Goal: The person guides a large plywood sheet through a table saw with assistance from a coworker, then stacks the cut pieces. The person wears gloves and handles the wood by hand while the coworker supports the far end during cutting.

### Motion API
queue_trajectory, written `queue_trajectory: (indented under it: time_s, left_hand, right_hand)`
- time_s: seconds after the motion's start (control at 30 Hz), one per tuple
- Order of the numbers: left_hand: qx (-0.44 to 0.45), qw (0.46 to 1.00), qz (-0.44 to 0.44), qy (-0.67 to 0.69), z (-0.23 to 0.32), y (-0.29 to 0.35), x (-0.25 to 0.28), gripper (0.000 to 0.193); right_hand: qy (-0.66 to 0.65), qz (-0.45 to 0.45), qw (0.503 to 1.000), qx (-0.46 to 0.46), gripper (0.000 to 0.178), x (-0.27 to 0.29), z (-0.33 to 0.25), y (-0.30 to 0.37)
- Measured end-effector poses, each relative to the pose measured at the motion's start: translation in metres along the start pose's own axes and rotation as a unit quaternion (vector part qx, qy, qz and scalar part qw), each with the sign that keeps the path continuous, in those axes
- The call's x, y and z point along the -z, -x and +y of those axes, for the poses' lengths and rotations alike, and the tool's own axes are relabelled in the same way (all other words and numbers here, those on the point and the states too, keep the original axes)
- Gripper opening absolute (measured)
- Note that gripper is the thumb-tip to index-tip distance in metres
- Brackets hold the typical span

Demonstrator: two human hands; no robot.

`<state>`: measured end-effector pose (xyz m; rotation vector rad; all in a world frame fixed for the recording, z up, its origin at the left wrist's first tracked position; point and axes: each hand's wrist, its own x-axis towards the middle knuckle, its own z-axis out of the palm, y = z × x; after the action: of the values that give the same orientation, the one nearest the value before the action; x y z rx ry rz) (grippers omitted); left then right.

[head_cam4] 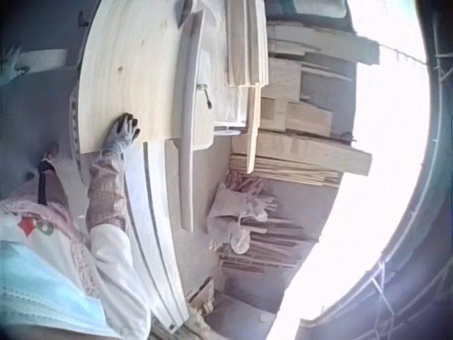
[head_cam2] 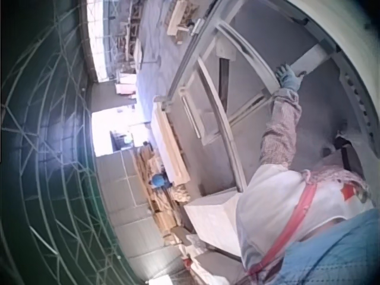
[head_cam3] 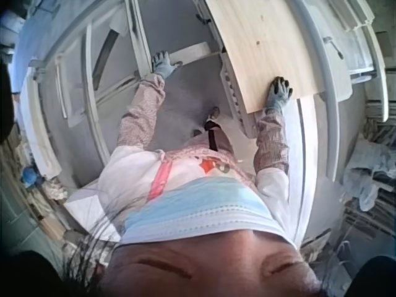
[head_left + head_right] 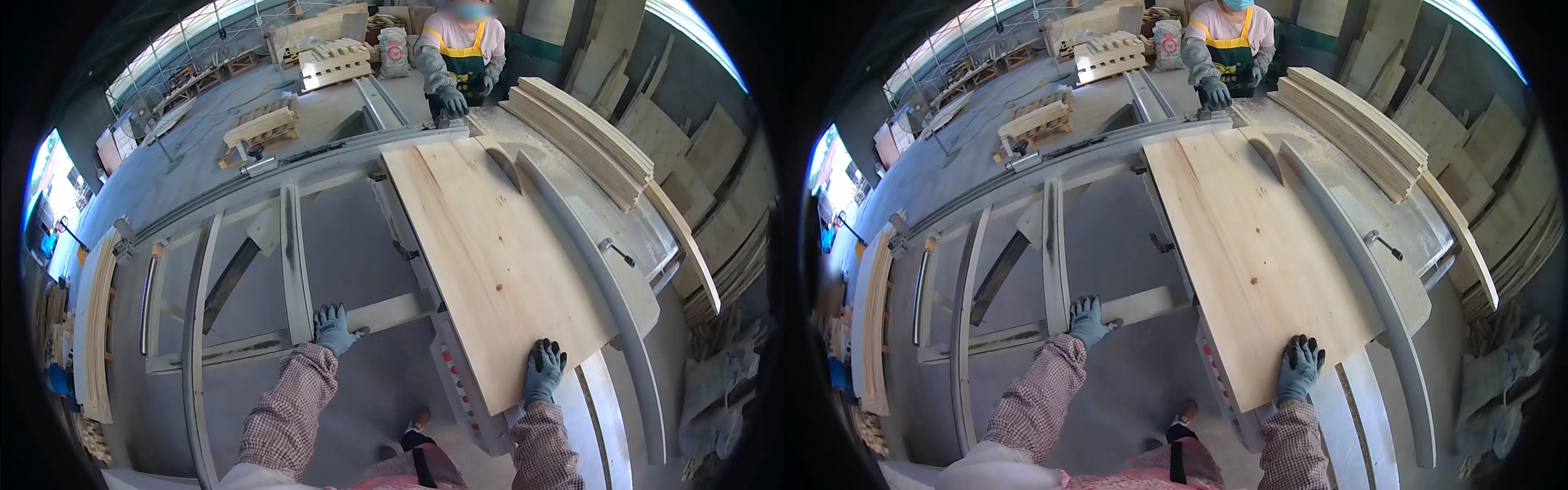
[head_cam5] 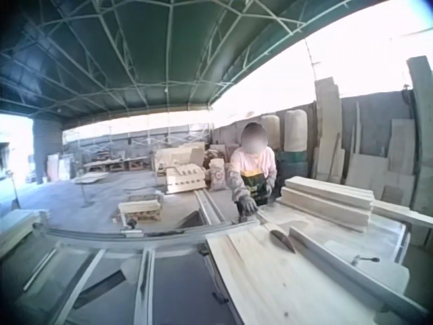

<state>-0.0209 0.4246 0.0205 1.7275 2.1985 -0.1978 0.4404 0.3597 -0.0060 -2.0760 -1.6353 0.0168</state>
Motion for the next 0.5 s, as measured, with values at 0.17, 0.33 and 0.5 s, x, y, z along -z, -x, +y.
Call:
queue_trajectory:
  time_s: [0.17,0.33,0.5]
  left_hand:
    - [-0.006,0.995,0.021,-0.099,0.006,0.013,-0.012,0.112]
    - [-0.005,0.994,0.004,-0.11,0.001,0.016,-0.006,0.115]
    - [-0.024,0.997,0.023,-0.075,0.003,0.02,-0.01,0.116]
  right_hand:
    - [-0.002,0.004,1.0,-0.005,0.036,0.002,0.004,0.002]
    - [-0.017,0.0,1.0,-0.012,0.037,0.008,-0.006,0.003]
    - [-0.008,0.006,1.0,-0.008,0.038,0.013,-0.003,0.009]
